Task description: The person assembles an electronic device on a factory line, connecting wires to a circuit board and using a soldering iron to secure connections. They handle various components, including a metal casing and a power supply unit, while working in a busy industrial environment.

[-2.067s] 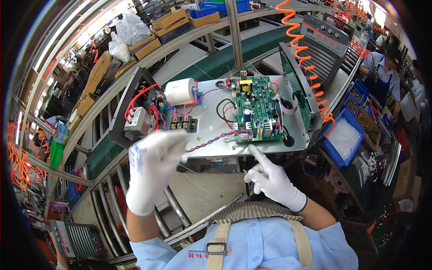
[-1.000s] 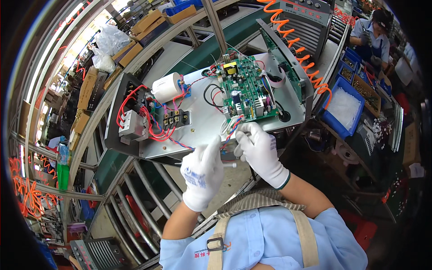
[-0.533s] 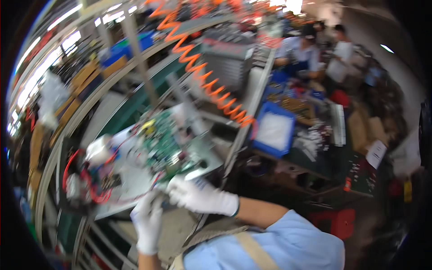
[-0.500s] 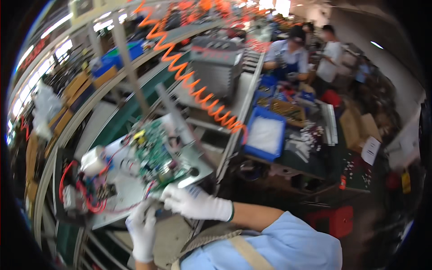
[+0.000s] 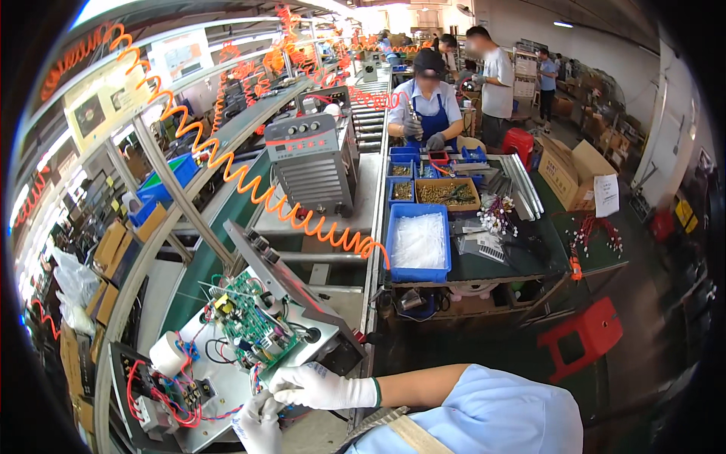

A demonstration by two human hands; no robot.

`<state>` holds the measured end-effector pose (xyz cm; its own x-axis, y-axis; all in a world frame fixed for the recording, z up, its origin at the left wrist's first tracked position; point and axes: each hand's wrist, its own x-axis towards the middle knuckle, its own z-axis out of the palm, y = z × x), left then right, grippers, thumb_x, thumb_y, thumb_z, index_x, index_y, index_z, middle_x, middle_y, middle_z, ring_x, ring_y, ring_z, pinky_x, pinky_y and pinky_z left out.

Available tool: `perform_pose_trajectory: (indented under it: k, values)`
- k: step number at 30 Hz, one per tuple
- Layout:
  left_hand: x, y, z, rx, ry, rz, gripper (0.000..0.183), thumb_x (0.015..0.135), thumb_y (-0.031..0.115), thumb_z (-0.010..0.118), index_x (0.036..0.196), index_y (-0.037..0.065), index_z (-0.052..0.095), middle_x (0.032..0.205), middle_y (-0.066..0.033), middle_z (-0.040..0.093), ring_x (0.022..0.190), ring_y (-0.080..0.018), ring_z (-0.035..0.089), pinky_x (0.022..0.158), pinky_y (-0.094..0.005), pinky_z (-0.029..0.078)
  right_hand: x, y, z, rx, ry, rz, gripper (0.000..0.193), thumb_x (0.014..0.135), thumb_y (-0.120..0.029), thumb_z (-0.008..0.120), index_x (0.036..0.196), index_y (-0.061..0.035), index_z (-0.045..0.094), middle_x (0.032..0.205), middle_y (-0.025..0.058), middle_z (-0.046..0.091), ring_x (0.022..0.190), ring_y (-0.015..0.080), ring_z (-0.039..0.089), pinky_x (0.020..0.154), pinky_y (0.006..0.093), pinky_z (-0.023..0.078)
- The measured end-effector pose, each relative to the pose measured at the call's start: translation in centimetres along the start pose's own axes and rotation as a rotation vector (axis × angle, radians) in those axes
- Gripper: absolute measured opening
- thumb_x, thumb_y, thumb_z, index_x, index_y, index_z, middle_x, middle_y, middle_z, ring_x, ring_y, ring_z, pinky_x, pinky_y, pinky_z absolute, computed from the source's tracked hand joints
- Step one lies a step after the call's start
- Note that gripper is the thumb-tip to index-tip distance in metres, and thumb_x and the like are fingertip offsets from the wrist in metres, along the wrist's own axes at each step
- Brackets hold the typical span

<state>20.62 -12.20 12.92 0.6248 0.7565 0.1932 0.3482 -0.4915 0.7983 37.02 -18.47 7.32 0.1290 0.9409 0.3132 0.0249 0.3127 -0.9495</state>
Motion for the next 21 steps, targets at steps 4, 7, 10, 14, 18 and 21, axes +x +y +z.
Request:
perform_pose_trajectory:
  k: [4, 7, 10, 14, 18, 21]
  values:
    - [-0.1, 0.2, -0.3, 0.016, 0.006, 0.018, 0.019, 0.092, 0.005, 0.063, 0.106, -0.006, 0.069, 0.088, -0.0117, 0.071, 0.078, -0.0148, 0.062, 0.073, -0.0302, 0.051, -0.2, -1.7, -0.3, 0.017, 0.004, 0.089, 0.014, 0.097, -0.013, 0.058, 0.101, 0.0001, 0.056, 0.085, 0.0051, 0.061, 0.080, 0.0110, 0.059, 0.073, 0.0295, 0.050]
    - [0.1, 0.1, -0.1, 0.104, 0.027, 0.050, 0.019, 0.092, 0.007, 0.063, 0.106, -0.005, 0.069, 0.085, -0.0125, 0.070, 0.075, -0.0151, 0.062, 0.071, -0.0300, 0.051, -0.1, -0.7, -0.1, -0.143, -0.001, 0.033, 0.018, 0.097, -0.017, 0.059, 0.106, -0.0016, 0.058, 0.089, 0.0075, 0.064, 0.083, 0.0156, 0.064, 0.075, 0.0315, 0.051]
    - [0.0, -0.3, 0.1, 0.158, 0.048, 0.101, 0.020, 0.093, 0.010, 0.063, 0.106, -0.004, 0.069, 0.082, -0.0132, 0.069, 0.073, -0.0151, 0.063, 0.069, -0.0301, 0.051, 0.1, 0.6, 0.1, -0.199, 0.000, 0.011, 0.020, 0.095, -0.018, 0.061, 0.107, -0.0020, 0.058, 0.091, 0.0117, 0.065, 0.084, 0.0219, 0.066, 0.075, 0.0337, 0.051]
    - [-0.1, -1.2, 0.2, 0.161, 0.081, 0.056, 0.021, 0.093, 0.012, 0.063, 0.107, -0.003, 0.068, 0.079, -0.0116, 0.068, 0.068, -0.0137, 0.060, 0.063, -0.0305, 0.049, 0.1, 1.3, 0.4, -0.278, 0.012, -0.093, 0.023, 0.094, -0.017, 0.062, 0.110, -0.0017, 0.060, 0.094, 0.0140, 0.066, 0.087, 0.0243, 0.066, 0.076, 0.0345, 0.051]
    - [0.0, -0.8, 0.2, 0.146, 0.077, 0.074, 0.022, 0.094, 0.014, 0.064, 0.109, -0.002, 0.068, 0.072, -0.0075, 0.064, 0.061, -0.0119, 0.052, 0.057, -0.0291, 0.044, 0.3, 1.9, 0.6, -0.256, 0.045, -0.116, 0.023, 0.094, -0.018, 0.060, 0.112, -0.0027, 0.060, 0.099, 0.0149, 0.065, 0.087, 0.0284, 0.067, 0.076, 0.0374, 0.052]
    - [-0.1, -1.7, 0.1, 0.108, 0.101, 0.085, 0.023, 0.095, 0.015, 0.064, 0.109, -0.001, 0.069, 0.068, -0.0046, 0.059, 0.056, -0.0101, 0.047, 0.052, -0.0273, 0.040, 0.1, 0.3, 0.9, -0.279, 0.060, -0.097, 0.022, 0.094, -0.018, 0.060, 0.109, -0.0025, 0.060, 0.099, 0.0140, 0.066, 0.089, 0.0302, 0.067, 0.077, 0.0379, 0.052]
